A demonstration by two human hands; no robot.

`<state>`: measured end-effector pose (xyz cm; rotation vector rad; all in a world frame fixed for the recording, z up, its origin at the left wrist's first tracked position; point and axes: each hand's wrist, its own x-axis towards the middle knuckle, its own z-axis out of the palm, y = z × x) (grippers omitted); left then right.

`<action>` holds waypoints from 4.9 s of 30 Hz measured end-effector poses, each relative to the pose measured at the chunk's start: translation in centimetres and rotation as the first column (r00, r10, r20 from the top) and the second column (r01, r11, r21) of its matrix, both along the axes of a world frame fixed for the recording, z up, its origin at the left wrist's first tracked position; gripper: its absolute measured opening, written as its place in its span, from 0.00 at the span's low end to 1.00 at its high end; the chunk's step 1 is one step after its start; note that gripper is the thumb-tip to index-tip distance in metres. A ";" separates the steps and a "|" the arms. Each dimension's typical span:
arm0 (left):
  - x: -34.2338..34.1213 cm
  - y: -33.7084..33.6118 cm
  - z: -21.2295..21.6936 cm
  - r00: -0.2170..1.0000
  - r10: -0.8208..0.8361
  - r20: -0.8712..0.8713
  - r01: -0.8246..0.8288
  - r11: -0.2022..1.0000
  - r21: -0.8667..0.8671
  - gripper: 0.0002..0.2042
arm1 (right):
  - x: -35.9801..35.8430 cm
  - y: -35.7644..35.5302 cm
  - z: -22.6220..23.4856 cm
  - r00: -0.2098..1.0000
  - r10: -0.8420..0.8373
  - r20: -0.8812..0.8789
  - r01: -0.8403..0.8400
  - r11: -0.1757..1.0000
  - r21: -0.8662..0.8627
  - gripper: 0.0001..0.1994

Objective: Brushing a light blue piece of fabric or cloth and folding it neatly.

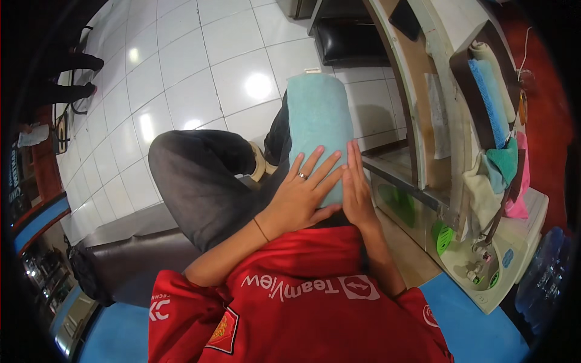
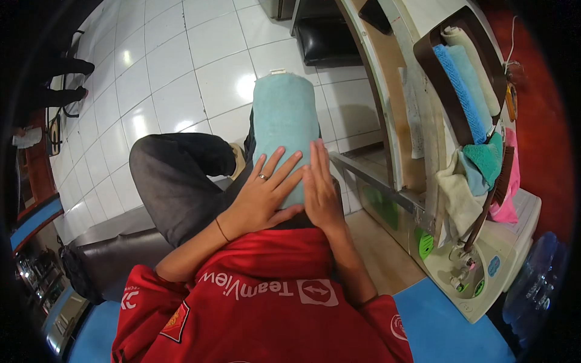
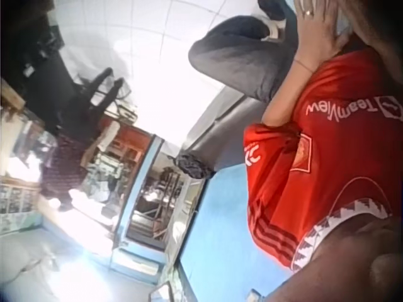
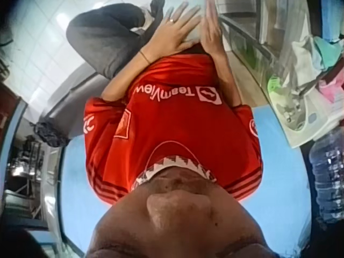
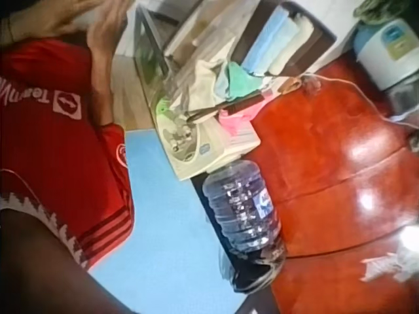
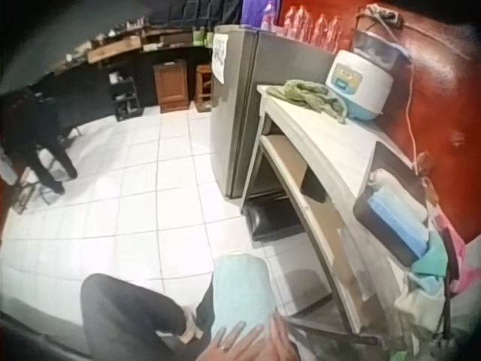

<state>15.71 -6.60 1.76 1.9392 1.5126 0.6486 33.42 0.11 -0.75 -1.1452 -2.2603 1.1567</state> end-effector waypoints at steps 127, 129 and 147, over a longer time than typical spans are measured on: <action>-2.4 -2.3 -0.9 0.490 0.451 0.746 -0.059 0.871 -0.488 0.27 | 2.4 1.5 3.5 0.869 -0.451 -0.202 0.109 0.573 -0.813 0.33; -2.4 -2.4 -0.9 0.498 0.464 0.732 -0.062 0.862 -0.503 0.27 | 2.4 1.5 3.6 0.883 -0.428 -0.193 0.108 0.587 -0.802 0.33; -4.5 1.4 1.9 0.480 0.605 0.636 -0.039 0.739 -0.673 0.44 | 2.1 5.0 4.8 0.964 -0.231 -0.130 0.069 0.693 -0.718 0.39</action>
